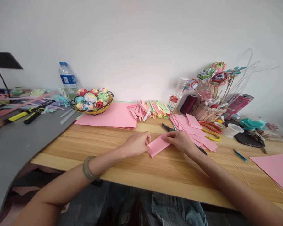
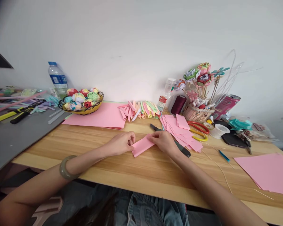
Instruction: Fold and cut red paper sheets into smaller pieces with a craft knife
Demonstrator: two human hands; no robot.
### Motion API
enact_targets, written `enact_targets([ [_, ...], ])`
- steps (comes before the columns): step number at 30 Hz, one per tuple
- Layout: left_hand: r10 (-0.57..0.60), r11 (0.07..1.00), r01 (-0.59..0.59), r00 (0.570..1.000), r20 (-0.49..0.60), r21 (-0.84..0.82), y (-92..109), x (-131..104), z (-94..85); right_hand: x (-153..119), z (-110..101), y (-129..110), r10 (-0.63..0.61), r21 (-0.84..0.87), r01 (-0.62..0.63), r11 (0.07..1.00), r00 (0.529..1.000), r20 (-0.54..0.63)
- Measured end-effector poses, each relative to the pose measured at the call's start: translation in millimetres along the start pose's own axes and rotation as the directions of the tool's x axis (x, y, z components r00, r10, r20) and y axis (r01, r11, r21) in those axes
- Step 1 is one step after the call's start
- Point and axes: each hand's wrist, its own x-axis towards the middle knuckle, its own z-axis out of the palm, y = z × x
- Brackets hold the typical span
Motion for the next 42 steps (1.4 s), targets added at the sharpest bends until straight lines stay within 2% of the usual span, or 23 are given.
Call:
enact_targets([
  [7, 0.060, 0.992, -0.058, 0.998, -0.008, 0.116, 2.6, -3.6, -4.7, 34.1, 12.4, -18.8, -0.144, -0.290, 0.144, 0.946, 0.989, 0.023],
  [14, 0.038, 0.992, -0.034, 0.999, -0.031, 0.121, -0.1, -2.3, -3.7, 42.9, 23.6, -14.2, -0.273, -0.388, 0.254, 0.886, 0.962, 0.006],
  [17, 0.131, 0.970, -0.117, 0.990, -0.050, 0.214, 0.2, -4.8, -5.2, 39.8, 25.7, -9.9, -0.363, -0.423, 0.330, 0.844, 0.932, 0.002],
  [20, 0.214, 0.932, -0.189, 0.976, -0.050, 0.308, -0.2, -5.2, -8.3, 38.2, 27.7, -6.0, -0.430, -0.432, 0.414, 0.801, 0.900, 0.066],
  [25, 0.329, 0.898, -0.320, 0.944, 0.020, 0.301, -5.9, 6.8, -8.5, 42.6, 29.1, 0.5, -0.467, -0.412, 0.479, 0.775, 0.874, 0.136],
  [30, 0.453, 0.848, -0.464, 0.885, 0.105, 0.255, -16.0, 19.6, -1.4, 46.3, 29.0, 4.1, -0.497, -0.407, 0.520, 0.751, 0.851, 0.169],
  [33, 0.450, 0.841, -0.468, 0.884, 0.127, 0.273, -17.8, 20.3, 0.8, 46.0, 30.0, 5.2, -0.511, -0.411, 0.535, 0.738, 0.841, 0.176],
  [38, 0.352, 0.867, -0.393, 0.918, 0.183, 0.307, -10.2, 10.5, -5.6, 45.5, 31.3, 6.7, -0.520, -0.418, 0.546, 0.726, 0.834, 0.186],
  [40, 0.370, 0.849, -0.423, 0.904, 0.215, 0.318, -8.5, 2.9, -9.3, 46.1, 31.4, 7.4, -0.518, -0.420, 0.546, 0.724, 0.834, 0.191],
  [42, 0.436, 0.793, -0.496, 0.868, 0.239, 0.353, -9.3, -6.7, -12.1, 46.8, 31.6, 8.1, -0.515, -0.421, 0.544, 0.726, 0.835, 0.192],
])
